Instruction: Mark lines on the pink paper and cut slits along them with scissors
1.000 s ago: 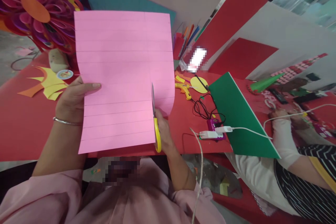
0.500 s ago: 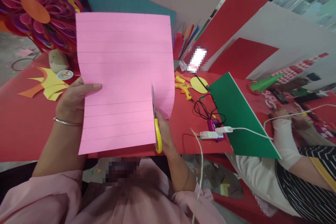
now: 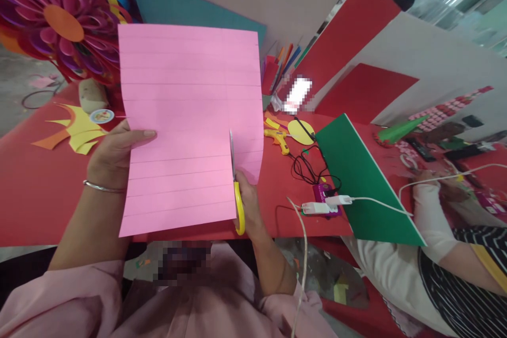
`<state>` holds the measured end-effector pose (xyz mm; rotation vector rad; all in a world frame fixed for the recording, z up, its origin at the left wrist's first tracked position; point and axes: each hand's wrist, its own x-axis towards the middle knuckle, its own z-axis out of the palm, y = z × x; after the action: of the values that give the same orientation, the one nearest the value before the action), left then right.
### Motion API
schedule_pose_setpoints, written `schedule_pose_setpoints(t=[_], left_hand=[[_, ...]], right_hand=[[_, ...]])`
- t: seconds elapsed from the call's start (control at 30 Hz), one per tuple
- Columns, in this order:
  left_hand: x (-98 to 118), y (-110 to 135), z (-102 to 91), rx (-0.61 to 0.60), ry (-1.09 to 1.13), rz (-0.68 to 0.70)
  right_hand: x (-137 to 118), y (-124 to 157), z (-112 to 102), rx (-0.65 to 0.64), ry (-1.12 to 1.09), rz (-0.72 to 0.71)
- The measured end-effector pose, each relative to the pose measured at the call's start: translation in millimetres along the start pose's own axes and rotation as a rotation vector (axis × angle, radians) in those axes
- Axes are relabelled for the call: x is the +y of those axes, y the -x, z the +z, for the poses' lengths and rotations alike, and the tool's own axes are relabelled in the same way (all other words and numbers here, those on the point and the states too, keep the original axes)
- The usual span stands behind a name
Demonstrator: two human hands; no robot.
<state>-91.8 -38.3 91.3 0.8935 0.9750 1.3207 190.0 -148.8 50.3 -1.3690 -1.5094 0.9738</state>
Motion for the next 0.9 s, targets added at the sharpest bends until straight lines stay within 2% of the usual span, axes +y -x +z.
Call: schedule_pose_setpoints(t=[0.27, 0.43, 0.67, 0.9], left_hand=[[-0.1, 0.2, 0.4, -0.014, -0.004, 0.004], [0.4, 0.4, 1.0, -0.005, -0.004, 0.014], [2.5, 1.4, 3.1, -0.003, 0.01, -0.01], [1.6, 1.0, 2.1, -0.019, 0.012, -0.006]], right_hand=[[-6.5, 0.5, -0.9, 0.011, -0.016, -0.016], [5.0, 0.5, 2.8, 0.033, -0.036, 0.06], [14.5, 3.0, 3.8, 0.024, -0.09, 0.059], [3.9, 1.7, 2.2, 0.016, -0.044, -0.021]])
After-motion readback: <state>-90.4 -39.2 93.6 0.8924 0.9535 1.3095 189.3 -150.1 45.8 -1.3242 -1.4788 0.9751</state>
